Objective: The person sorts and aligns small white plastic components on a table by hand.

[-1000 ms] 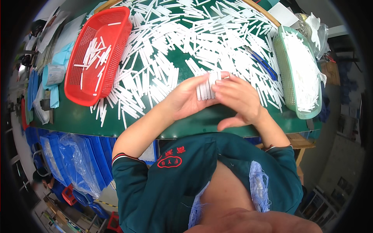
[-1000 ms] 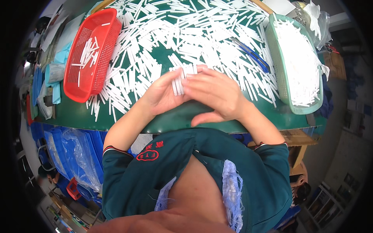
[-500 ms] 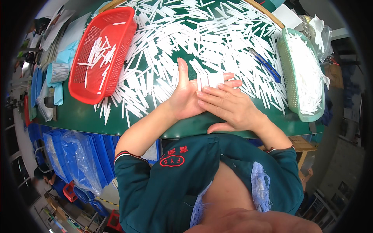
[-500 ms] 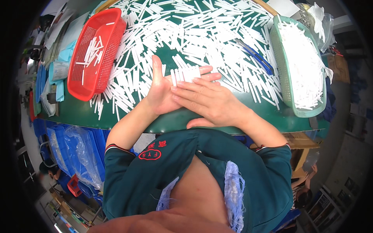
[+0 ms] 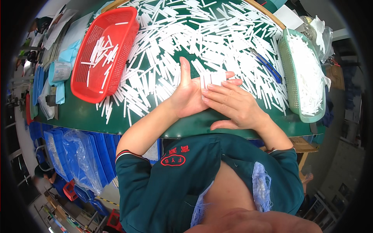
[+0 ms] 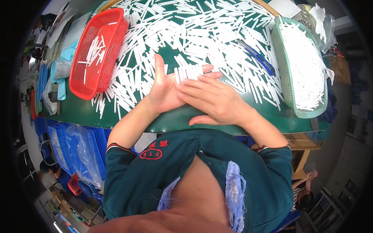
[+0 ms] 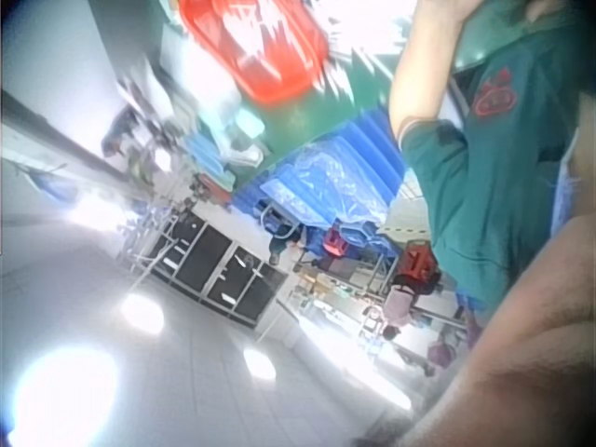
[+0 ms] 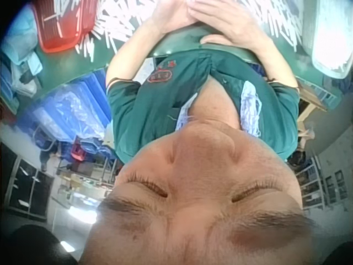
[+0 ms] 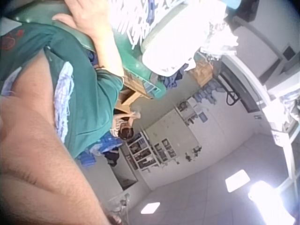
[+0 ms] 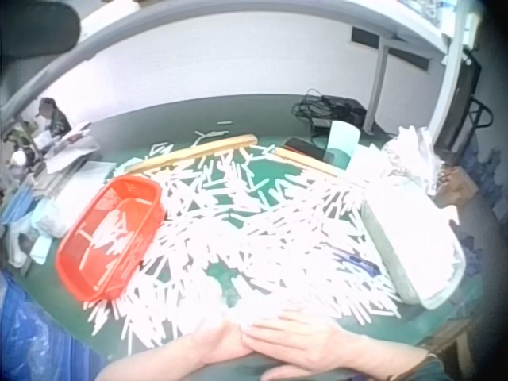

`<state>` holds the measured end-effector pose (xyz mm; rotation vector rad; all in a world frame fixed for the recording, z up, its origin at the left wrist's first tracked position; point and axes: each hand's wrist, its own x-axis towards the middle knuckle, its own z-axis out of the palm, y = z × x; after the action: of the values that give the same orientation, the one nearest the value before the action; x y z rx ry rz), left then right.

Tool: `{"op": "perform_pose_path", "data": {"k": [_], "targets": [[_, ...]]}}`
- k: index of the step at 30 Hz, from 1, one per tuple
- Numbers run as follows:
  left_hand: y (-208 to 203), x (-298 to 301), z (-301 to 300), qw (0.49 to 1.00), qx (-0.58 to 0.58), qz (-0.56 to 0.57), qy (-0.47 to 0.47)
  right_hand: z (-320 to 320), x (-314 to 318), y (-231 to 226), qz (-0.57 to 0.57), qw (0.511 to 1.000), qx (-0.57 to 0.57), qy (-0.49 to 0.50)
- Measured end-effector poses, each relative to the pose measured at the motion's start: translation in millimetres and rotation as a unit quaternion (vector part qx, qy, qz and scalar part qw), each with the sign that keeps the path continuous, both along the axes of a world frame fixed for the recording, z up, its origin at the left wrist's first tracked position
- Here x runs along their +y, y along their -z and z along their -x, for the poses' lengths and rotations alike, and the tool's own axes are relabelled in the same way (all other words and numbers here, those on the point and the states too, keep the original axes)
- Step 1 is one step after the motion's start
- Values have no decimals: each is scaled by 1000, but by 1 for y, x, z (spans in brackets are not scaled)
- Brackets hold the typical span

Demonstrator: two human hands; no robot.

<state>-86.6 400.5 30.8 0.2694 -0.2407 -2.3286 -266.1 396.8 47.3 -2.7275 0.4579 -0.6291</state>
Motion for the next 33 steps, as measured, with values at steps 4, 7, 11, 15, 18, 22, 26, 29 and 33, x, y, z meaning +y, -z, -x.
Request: {"op": "perform_pose_path", "data": {"k": [4,7,11,15,18,22,26,29,33], "targets": [[0,1,1,999,-28,15,14,-2,4,2,-8,1000,-25,-2],[0,1,1,999,-27,16,17,-1,2,2,-12,1000,-24,-2],[2,-4,-2,999,-24,21,-7,4,-6,0,-4,1000,-20,9],[-2,-4,-6,999,-13,-41,-34,14,-8,5,11,985,-153,76],[-3,-7,-8,999,-35,2,-17,18,-14,5,19,972,-174,155],[-2,-7,-8,1000,-11,-17,-19,17,-19,12,-25,966,-183,179],[-1,-6,-6,1000,-15,-16,-17,15,-17,13,-51,972,-159,167],[1,-6,-5,1000,-17,-16,-12,15,-18,14,-57,976,-154,147],[1,-4,-2,999,-37,-3,4,13,-19,16,-54,977,-142,151]]}}
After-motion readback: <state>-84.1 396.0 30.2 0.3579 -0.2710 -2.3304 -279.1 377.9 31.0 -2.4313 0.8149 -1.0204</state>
